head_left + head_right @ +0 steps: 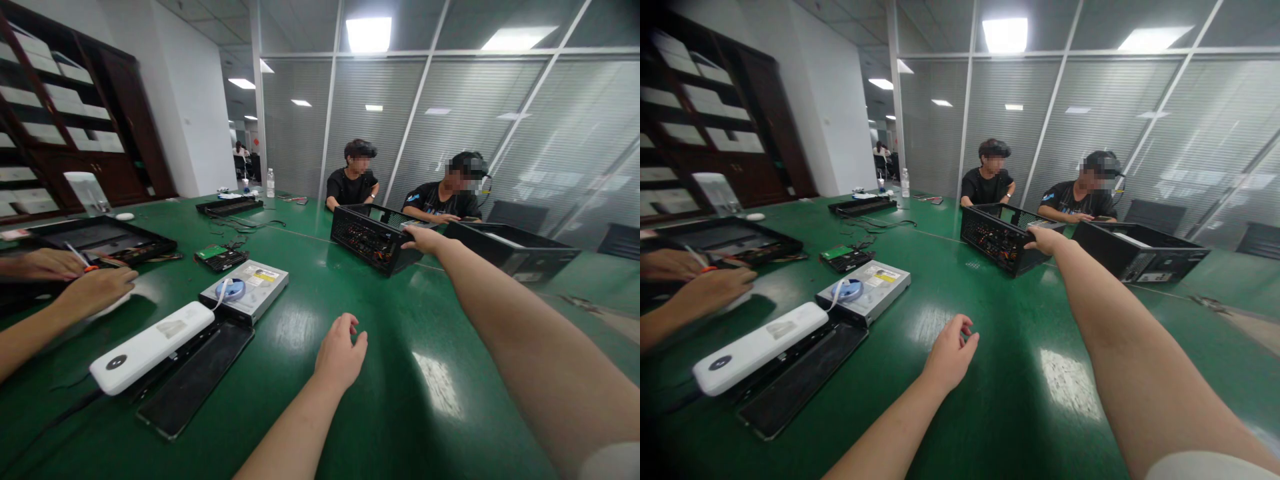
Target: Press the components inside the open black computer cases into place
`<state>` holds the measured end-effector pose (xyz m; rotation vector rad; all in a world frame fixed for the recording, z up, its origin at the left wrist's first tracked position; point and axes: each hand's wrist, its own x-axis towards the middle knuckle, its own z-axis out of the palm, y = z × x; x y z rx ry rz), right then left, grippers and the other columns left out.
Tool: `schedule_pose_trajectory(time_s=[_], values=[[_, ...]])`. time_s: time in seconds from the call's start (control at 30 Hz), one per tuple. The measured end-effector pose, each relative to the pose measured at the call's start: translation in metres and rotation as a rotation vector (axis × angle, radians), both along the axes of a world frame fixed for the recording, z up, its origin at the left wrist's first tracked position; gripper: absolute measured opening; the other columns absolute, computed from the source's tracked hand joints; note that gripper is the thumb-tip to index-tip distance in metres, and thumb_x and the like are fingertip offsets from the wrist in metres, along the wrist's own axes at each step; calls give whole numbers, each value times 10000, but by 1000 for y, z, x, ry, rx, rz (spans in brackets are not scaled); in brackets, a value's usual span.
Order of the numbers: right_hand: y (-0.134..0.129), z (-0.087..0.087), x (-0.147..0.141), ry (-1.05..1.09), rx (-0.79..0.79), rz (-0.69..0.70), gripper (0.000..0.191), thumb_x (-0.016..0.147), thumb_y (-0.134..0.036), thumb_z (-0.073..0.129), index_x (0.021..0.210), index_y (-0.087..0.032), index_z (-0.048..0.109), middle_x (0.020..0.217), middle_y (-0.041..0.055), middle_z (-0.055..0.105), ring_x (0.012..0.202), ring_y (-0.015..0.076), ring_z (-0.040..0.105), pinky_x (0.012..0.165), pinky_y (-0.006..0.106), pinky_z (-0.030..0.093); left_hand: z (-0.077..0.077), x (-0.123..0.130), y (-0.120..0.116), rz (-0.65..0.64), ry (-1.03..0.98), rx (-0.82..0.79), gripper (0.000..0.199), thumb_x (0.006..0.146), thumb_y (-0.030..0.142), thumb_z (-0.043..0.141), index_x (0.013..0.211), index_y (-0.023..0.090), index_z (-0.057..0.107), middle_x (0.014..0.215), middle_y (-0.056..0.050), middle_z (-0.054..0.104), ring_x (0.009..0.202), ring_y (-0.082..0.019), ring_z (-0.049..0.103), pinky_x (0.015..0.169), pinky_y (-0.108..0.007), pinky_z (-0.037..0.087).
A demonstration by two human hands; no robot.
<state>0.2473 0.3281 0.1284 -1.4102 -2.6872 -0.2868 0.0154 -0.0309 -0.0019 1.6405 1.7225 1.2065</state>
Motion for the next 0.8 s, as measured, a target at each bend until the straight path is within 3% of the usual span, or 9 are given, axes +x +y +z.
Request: schedule_pose_trajectory(time_s=[0.1, 0.2, 0.33, 0.47, 0.63, 0.7, 0.8], values=[[-37, 6, 0, -30, 36, 8, 581, 872, -473, 641, 1311, -113, 520, 1299, 208, 598, 1163, 316, 575, 951, 366, 407, -4, -1, 5, 16, -50, 62, 192, 889, 351, 527, 1036, 230, 555, 952, -24, 610, 698, -131, 544, 677, -278, 434], [-98, 13, 2, -93, 139, 22, 559, 898, -563, 565, 1251, -130, 551, 1222, 197, 639, 1096, 315, 604, 906, 377, 400, -3, -3, 10, 85, -149, 143, 211, 885, 359, 527, 1028, 206, 557, 918, -32, 609, 720, -144, 563, 719, -296, 461], [-213, 22, 7, -179, 315, 65, 530, 891, -622, 537, 1112, -146, 602, 1061, 154, 697, 1019, 307, 626, 842, 375, 364, 2, -12, 17, 284, -302, 241, 283, 886, 420, 516, 1045, 190, 561, 971, -69, 628, 844, -191, 607, 818, -347, 488], [-347, 32, 11, -126, 394, 78, 544, 825, -682, 585, 961, -157, 627, 908, 98, 713, 877, 277, 644, 808, 383, 322, 5, -22, 23, 368, -425, 270, 421, 917, 492, 447, 1180, 183, 556, 1254, -130, 601, 1191, -245, 547, 1071, -412, 383], [-491, 45, 14, 26, 415, 143, 629, 770, -782, 544, 764, -158, 621, 699, 50, 664, 643, 218, 599, 732, 389, 313, 13, -11, 22, 140, -614, 173, 657, 942, 632, 281, 1378, 180, 475, 1557, -113, 367, 1444, -244, 315, 1202, -435, 190], [-532, 46, 14, 71, 432, 195, 642, 779, -797, 507, 701, -168, 610, 642, 46, 634, 589, 205, 564, 694, 395, 314, 20, 2, 11, 14, -661, 108, 716, 922, 693, 250, 1365, 192, 504, 1540, -101, 403, 1438, -261, 332, 1191, -457, 226], [-579, 44, 10, 57, 413, 283, 643, 841, -772, 430, 656, -185, 616, 606, 70, 613, 543, 204, 522, 634, 406, 319, 33, 22, -15, -197, -674, 42, 731, 882, 745, 306, 1267, 196, 596, 1357, -118, 602, 1318, -293, 497, 1087, -471, 400]])
